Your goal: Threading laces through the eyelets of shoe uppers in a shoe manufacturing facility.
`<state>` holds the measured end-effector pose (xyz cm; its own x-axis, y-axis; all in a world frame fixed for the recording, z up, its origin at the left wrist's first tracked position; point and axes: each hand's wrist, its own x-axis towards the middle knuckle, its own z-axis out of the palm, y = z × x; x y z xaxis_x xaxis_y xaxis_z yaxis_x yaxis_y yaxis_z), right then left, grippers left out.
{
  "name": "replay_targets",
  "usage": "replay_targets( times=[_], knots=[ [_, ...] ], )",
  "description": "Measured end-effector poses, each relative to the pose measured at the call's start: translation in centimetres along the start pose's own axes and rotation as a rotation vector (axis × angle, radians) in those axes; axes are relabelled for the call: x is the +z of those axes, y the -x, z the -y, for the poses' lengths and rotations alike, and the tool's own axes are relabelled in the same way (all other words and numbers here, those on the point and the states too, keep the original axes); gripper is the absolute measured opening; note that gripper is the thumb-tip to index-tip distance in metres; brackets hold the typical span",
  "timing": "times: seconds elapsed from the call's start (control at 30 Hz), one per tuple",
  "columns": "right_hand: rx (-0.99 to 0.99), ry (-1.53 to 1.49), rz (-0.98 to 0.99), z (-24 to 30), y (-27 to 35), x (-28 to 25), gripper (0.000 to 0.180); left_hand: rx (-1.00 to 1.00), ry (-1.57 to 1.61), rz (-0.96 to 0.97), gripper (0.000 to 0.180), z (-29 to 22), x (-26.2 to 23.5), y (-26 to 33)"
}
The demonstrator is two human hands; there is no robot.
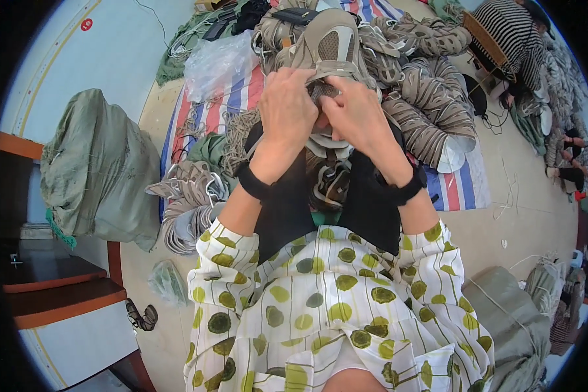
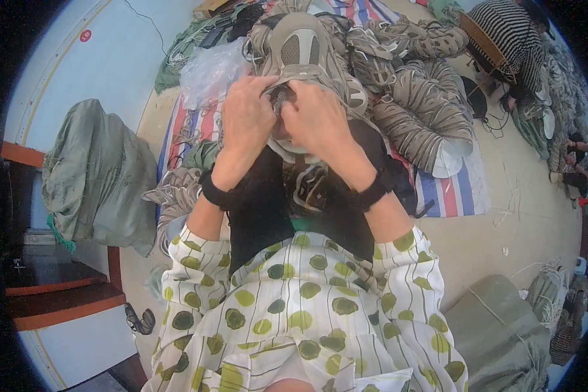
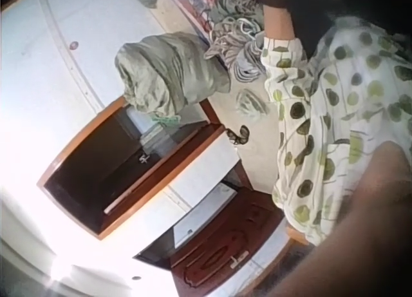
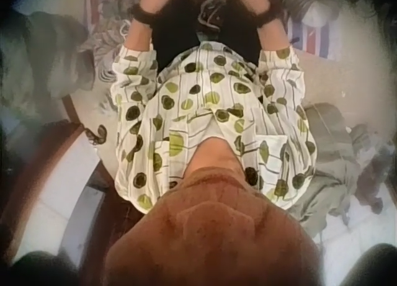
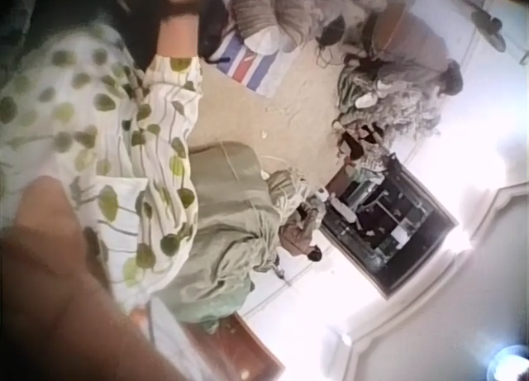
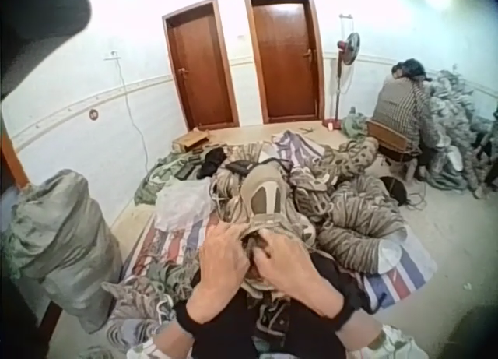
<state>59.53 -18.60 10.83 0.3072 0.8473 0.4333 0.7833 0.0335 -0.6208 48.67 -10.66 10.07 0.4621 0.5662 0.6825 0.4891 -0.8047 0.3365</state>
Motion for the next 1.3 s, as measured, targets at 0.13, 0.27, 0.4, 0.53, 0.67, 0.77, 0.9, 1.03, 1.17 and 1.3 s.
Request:
replay_targets(
  times=[0.13,0.27,0.4,0.53,0.67,0.77,0.9,1.03,1.17,1.3],
  knots=[
    [0.203,-0.232,0.151,0.4,-1.9,-0.1,0.019,-0.049,0.129,0.048,0.027,0.2,0.2,-0.5],
    [0.259,-0.264,0.117,-0.1,-1.6,0.1,0.019,-0.076,0.173,-0.107,0.037,-0.7,-0.1,-0.7],
    [-0.294,-0.252,0.338,1.5,3.7,-3.1,0.016,-0.211,0.256,0.024,0.04,0.6,0.2,-0.7],
    [-0.03,-0.295,0.2,-0.3,5.8,-3.4,0.012,-0.134,0.241,0.005,0.035,1.4,0.7,-1.4],
    [-0.005,0.027,-0.215,-2.1,4.0,-2.3,0.045,-0.16,0.181,-0.02,0.034,1.8,1.2,-1.7],
    [-0.088,0.163,-0.209,-2.2,3.5,-0.6,0.06,-0.214,0.157,0.047,0.037,0.5,0.4,-1.2],
    [-0.048,0.201,-0.283,-3.9,2.7,0.6,0.057,0.131,-0.008,-0.134,0.028,-2.9,0.9,-0.1],
    [-0.096,0.205,-0.314,-4.6,1.0,0.4,0.043,0.213,-0.044,-0.04,0.02,-3.0,2.7,0.2],
    [-0.02,0.149,-0.336,-6.7,-1.1,-1.3,0.028,0.221,-0.11,-0.003,0.025,-4.2,3.4,-0.4],
    [-0.085,0.146,-0.359,-6.4,0.0,-0.6,0.02,0.166,-0.127,-0.052,0.021,-4.2,4.5,-0.2]
  ],
)
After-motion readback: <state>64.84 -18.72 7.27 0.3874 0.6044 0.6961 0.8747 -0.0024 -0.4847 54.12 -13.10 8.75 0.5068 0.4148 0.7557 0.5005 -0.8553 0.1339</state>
